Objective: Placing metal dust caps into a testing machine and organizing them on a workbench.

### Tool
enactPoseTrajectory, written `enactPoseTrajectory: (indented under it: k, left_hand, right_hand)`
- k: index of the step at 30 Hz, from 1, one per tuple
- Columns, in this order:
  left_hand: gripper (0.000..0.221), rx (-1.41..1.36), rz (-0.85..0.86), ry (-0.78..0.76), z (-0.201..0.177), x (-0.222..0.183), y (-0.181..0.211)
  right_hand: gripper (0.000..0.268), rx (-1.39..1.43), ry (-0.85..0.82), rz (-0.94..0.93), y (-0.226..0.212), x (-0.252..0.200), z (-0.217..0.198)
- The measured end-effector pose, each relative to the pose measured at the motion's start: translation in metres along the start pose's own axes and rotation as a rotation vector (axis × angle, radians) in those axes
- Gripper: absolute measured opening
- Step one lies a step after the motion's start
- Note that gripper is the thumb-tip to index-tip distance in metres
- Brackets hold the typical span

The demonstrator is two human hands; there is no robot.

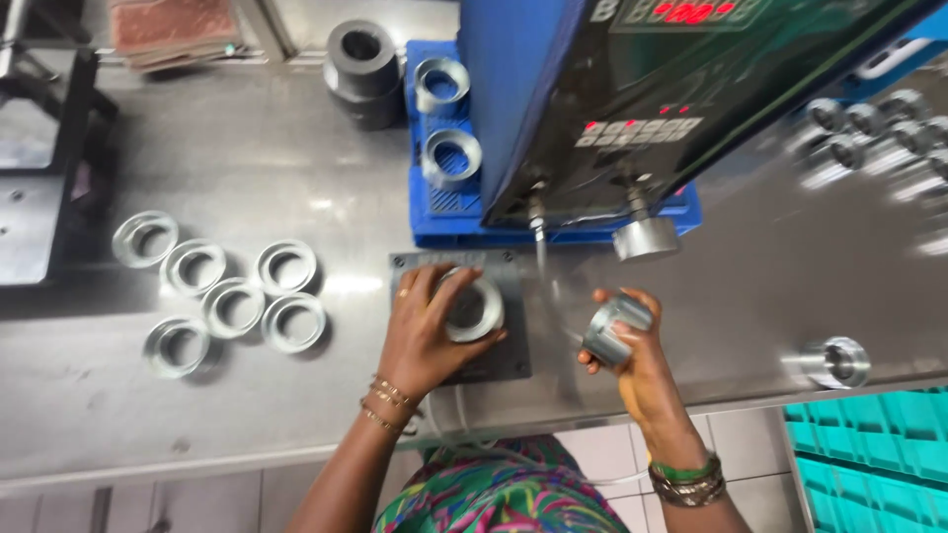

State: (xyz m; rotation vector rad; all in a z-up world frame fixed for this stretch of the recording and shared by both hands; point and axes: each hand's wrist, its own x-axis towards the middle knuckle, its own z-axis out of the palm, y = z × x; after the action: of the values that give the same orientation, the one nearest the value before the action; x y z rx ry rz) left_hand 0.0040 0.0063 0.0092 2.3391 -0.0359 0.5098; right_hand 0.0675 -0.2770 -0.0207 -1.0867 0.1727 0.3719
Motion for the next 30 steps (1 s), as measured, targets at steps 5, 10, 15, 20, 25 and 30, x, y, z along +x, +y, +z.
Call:
enactPoseTrajectory:
  k: [5, 10, 15, 20, 25, 30]
  left_hand:
    - [0.078, -0.157, 0.096, 0.367, -0.052, 0.008, 0.014]
    - [0.073, 0.063, -0.271, 0.407, -0.035, -0.029, -0.085]
    - [0.073, 0.291, -0.390, 0.177, -0.015, -0.055, -0.104]
    - [0.076, 0.627, -0.299, 0.264, -0.003, -0.057, -0.127]
    - [0.081, 0.656, -0.408, 0.240, -0.016, -0.056, -0.142]
    - [0.062, 0.331, -0.344, 0.343, -0.025, -0.023, -0.087]
  right_hand:
    - [0.071, -1.241, -0.367, -0.886, -0.011, -0.015, 0.120]
    - [0.076, -1.495, -0.395, -0.826, 0.008, -0.009, 0.162]
    - [0.086, -1.479, -0.372, -0.433, 0.005, 0.008, 0.119]
    - [0.046, -1.842, 0.446, -0.737, -0.083, 0.061, -0.145]
    - [0.064, -2.019, 0.939, -0.447, -0.063, 0.073, -0.384]
    - [0.061, -2.071, 0.877, -0.279, -0.030, 0.063, -0.286]
